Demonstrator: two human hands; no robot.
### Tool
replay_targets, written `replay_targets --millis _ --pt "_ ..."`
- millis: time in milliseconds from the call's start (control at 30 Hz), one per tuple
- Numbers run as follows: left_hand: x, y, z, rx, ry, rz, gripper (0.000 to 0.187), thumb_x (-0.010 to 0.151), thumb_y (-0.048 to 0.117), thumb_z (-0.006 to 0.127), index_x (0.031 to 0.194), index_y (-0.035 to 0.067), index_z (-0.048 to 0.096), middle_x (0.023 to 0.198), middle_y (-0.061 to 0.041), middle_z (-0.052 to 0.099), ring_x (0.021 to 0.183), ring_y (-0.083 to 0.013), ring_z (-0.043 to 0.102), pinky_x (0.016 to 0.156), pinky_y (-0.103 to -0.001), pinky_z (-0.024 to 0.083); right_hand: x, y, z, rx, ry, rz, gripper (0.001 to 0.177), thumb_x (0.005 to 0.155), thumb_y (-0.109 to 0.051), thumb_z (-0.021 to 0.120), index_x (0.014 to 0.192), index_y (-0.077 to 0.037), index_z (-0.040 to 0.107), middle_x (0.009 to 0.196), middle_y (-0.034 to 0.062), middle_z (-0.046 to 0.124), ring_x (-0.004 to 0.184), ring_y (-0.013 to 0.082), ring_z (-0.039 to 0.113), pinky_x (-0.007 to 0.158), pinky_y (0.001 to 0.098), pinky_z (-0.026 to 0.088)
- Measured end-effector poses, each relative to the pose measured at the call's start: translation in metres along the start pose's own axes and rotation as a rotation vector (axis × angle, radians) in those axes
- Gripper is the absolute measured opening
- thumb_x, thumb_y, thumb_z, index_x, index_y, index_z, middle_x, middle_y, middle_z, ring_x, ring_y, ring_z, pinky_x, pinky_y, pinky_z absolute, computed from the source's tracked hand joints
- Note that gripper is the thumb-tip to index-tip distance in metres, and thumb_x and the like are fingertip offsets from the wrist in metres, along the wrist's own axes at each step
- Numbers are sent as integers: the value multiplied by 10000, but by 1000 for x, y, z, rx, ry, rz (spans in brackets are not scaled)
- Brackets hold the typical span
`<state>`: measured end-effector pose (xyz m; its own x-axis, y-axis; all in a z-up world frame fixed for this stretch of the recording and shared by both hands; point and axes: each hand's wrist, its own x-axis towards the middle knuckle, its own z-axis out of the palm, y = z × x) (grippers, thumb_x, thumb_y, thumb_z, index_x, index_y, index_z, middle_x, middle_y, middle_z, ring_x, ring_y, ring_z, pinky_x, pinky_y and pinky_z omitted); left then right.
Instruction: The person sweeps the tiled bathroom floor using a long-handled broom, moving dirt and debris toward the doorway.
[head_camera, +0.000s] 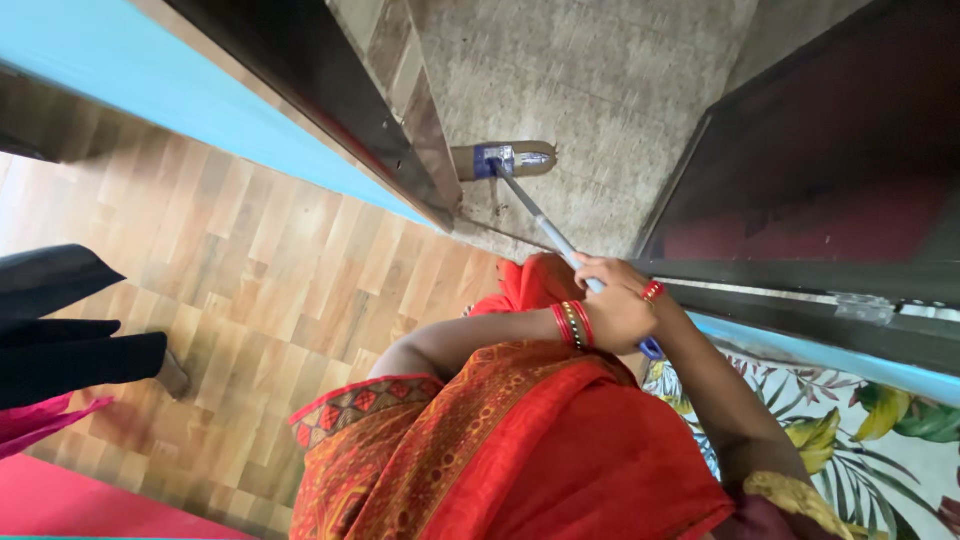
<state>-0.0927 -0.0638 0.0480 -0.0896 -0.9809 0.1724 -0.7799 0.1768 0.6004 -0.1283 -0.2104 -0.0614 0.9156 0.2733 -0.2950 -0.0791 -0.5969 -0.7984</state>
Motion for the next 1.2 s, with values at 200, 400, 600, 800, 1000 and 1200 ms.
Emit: replay_targets --millis 200,400,600,800,1000,1200 --pt "8 -7 13 80 78 -86 53 646 121 725 614 80 735 680 -148 722 609 -335 705 601 -487 552 1 -17 -9 -89 90 -66 103 783 -76 680 881 -104 670 1509 239 529 866 287 718 725 353 553" --pt "25 -75 -12 55 51 -266 87 670 105 724 744 59 721 797 -156 731 745 -324 726 703 -477 579 94 79 -29 509 65 283 118 880 -132 705 988 -97 737 1229 256 625 818 195 676 734 303 530" --pt "24 -158 -45 63 438 -487 338 750 156 716 1082 94 724 1053 -150 711 998 -382 694 855 -484 560 221 108 -80 416 94 -165 43 958 -114 675 941 -112 636 953 83 582 853 157 580 764 303 465" --pt "-10 -190 -47 157 630 -665 496 864 409 749 1176 41 637 1281 -246 620 1040 -440 650 860 -493 547 264 66 -79 667 107 116 66 854 -122 592 914 -147 608 944 24 514 762 133 517 665 275 435" --pt "-41 -131 -27 8 334 -733 450 915 394 674 1258 103 656 1224 -203 651 986 -393 684 818 -476 559 218 59 -26 784 40 73 103 895 -187 574 851 -99 602 927 18 554 710 136 491 644 268 425" --pt "-90 -46 -92 33 274 -394 392 867 416 720 1065 78 689 979 -167 693 832 -372 687 723 -483 548 153 16 28 183 219 -200 74 807 -139 653 835 -82 615 1090 -11 645 1124 304 565 813 355 516"
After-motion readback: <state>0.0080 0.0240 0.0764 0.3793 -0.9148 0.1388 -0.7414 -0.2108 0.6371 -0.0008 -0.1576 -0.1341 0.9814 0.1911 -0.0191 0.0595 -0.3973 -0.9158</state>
